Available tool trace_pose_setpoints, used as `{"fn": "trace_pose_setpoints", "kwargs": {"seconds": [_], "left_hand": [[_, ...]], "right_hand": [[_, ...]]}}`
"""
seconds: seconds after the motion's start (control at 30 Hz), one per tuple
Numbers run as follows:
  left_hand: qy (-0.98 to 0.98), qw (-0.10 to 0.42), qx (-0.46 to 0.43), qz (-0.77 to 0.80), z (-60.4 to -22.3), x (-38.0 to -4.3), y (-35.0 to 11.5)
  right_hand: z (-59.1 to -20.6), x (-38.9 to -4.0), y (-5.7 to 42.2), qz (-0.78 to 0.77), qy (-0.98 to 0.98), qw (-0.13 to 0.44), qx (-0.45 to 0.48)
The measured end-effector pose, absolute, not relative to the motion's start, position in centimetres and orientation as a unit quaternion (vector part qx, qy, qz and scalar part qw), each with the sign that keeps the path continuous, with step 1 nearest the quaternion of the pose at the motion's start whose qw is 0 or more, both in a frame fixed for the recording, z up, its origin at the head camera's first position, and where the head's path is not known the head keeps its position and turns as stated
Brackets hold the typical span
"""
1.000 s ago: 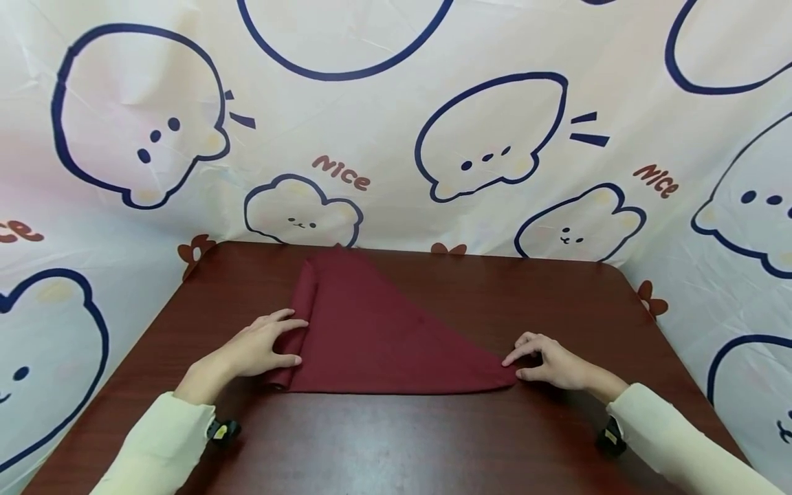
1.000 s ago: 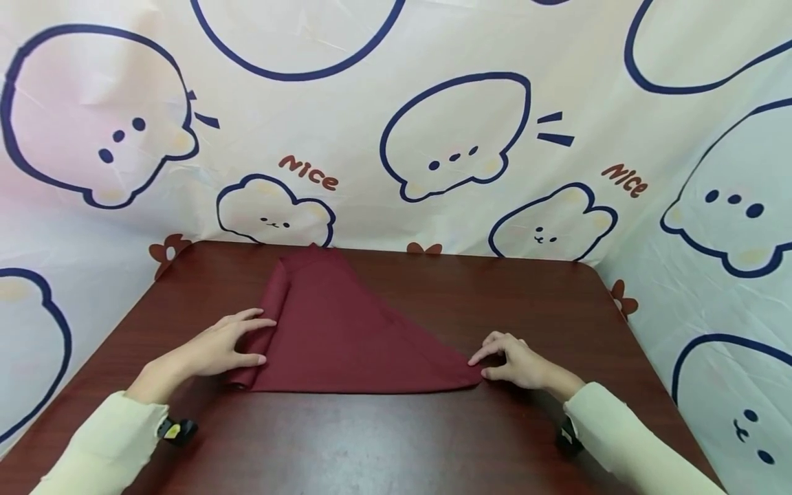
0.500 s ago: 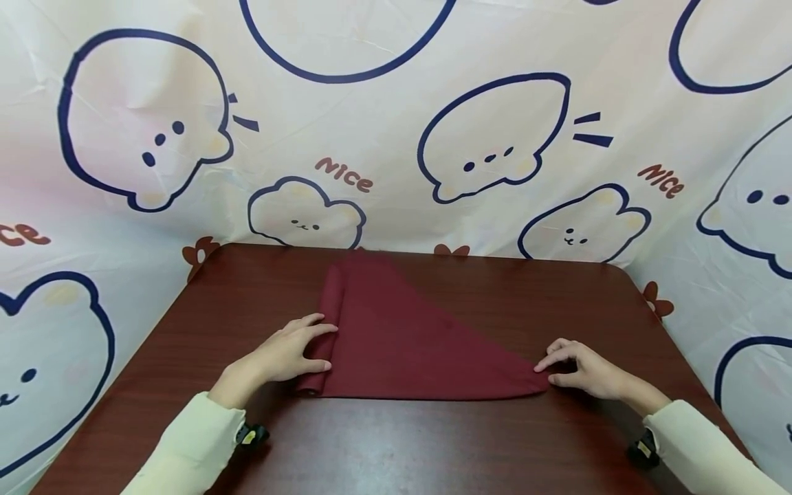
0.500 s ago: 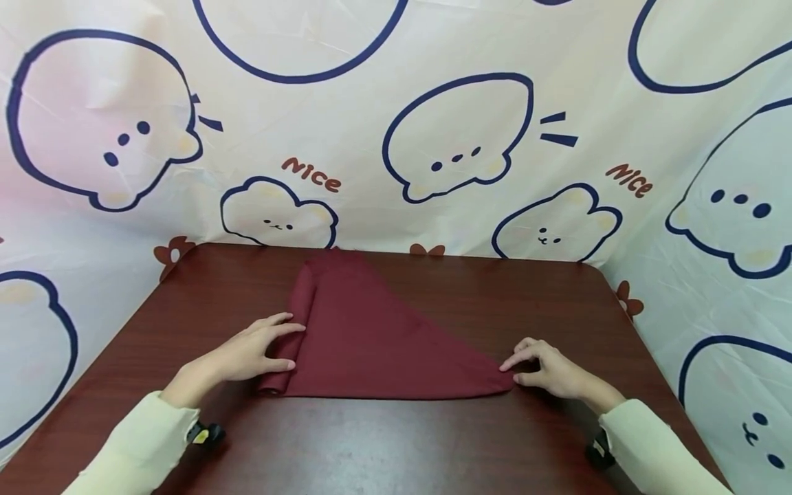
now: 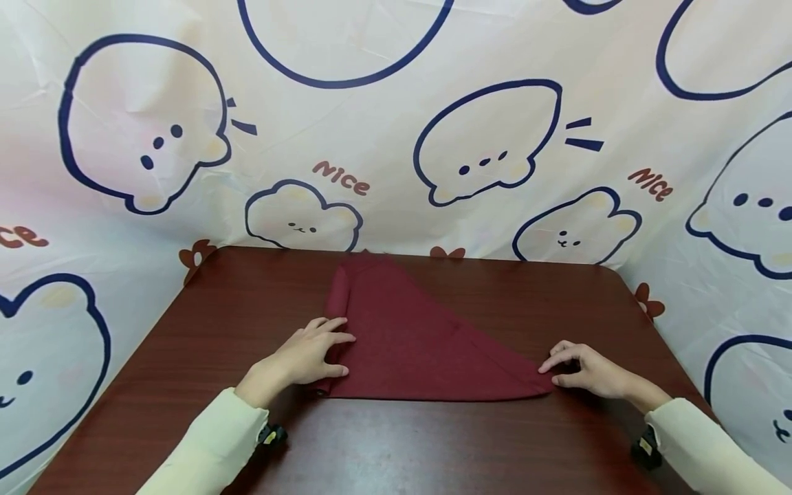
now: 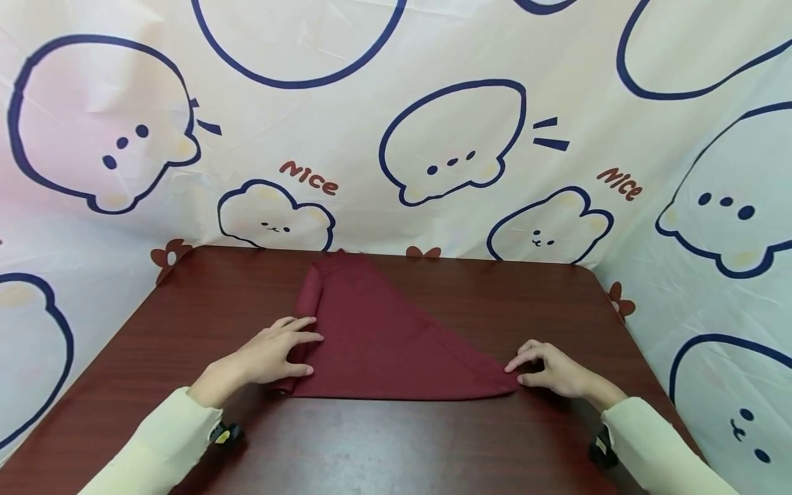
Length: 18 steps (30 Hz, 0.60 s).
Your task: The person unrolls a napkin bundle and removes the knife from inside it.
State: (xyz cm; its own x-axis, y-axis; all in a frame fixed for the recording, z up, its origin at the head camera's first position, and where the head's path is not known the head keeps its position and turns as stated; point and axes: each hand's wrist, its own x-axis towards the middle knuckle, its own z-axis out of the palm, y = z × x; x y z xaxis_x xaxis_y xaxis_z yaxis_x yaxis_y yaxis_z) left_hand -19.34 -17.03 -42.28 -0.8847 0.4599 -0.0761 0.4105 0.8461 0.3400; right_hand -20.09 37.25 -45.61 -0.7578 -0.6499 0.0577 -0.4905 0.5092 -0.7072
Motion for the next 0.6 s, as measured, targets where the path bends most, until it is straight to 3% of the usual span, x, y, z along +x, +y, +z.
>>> {"fn": "trace_pose_setpoints", "kwargs": {"seconds": [0.6], "left_hand": [[0.962, 0.086, 0.211, 0.154, -42.3, -19.2, -18.6]], "right_hand": [[-45.2, -20.5, 37.1, -0.362, 0.865, 0.128, -0.322]]}}
